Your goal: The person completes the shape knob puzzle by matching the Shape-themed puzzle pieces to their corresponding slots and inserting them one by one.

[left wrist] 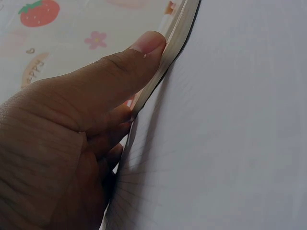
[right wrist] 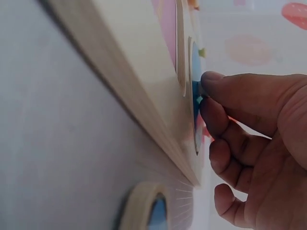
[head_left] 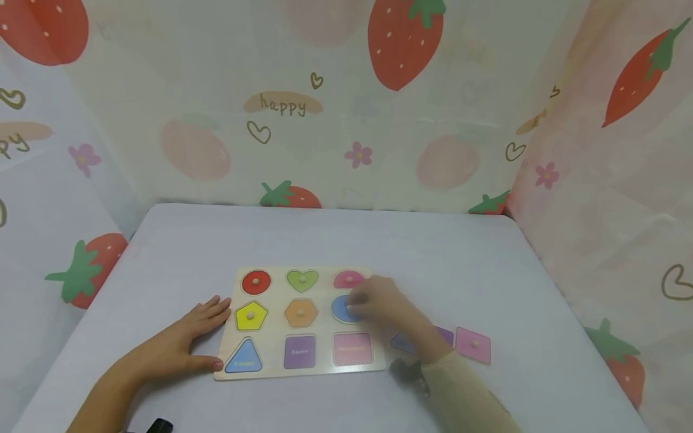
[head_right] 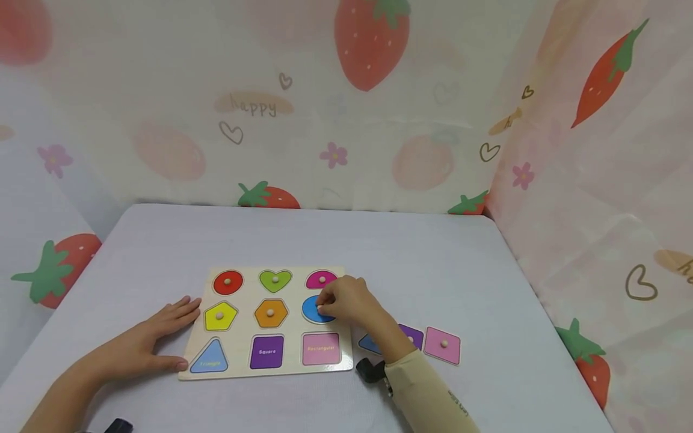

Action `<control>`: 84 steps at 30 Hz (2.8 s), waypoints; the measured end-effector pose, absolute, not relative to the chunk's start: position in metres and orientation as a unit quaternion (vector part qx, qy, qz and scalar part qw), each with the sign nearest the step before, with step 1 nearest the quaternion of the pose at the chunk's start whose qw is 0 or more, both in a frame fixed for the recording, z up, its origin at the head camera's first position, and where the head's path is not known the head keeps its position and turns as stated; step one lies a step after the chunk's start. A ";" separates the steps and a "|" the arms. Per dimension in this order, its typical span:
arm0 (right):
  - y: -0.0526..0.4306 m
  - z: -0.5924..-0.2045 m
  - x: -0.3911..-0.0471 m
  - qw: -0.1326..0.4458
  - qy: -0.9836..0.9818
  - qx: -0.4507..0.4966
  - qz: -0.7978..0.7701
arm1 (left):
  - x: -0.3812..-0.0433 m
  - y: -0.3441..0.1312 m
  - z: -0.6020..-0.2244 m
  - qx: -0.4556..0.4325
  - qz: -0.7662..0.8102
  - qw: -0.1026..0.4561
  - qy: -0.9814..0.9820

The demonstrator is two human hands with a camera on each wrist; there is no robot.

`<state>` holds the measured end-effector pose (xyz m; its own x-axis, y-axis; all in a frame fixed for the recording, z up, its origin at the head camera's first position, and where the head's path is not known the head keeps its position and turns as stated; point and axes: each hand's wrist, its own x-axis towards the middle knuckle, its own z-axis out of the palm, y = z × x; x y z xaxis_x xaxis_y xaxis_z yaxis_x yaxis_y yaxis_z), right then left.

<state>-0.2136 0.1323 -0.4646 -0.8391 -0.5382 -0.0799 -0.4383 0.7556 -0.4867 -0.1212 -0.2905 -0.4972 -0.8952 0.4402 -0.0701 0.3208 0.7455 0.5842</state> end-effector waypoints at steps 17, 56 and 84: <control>0.131 -0.455 -0.216 0.114 0.938 -0.285 -0.161 | -0.123 -0.287 -0.497 0.211 0.293 0.101 0.927; 0.241 -0.464 -0.174 0.113 0.915 -0.182 -0.343 | -0.123 -0.290 -0.500 0.218 0.300 0.097 0.924; 0.249 -0.464 -0.166 0.159 0.913 -0.252 -0.279 | -0.122 -0.290 -0.499 0.225 0.290 0.087 0.926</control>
<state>-0.1656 0.2490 -0.4642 -0.8225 -0.5487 -0.1497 -0.3718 0.7178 -0.5887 -0.1219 -0.2896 -0.4987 -0.8837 0.4671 -0.0302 0.3667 0.7308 0.5757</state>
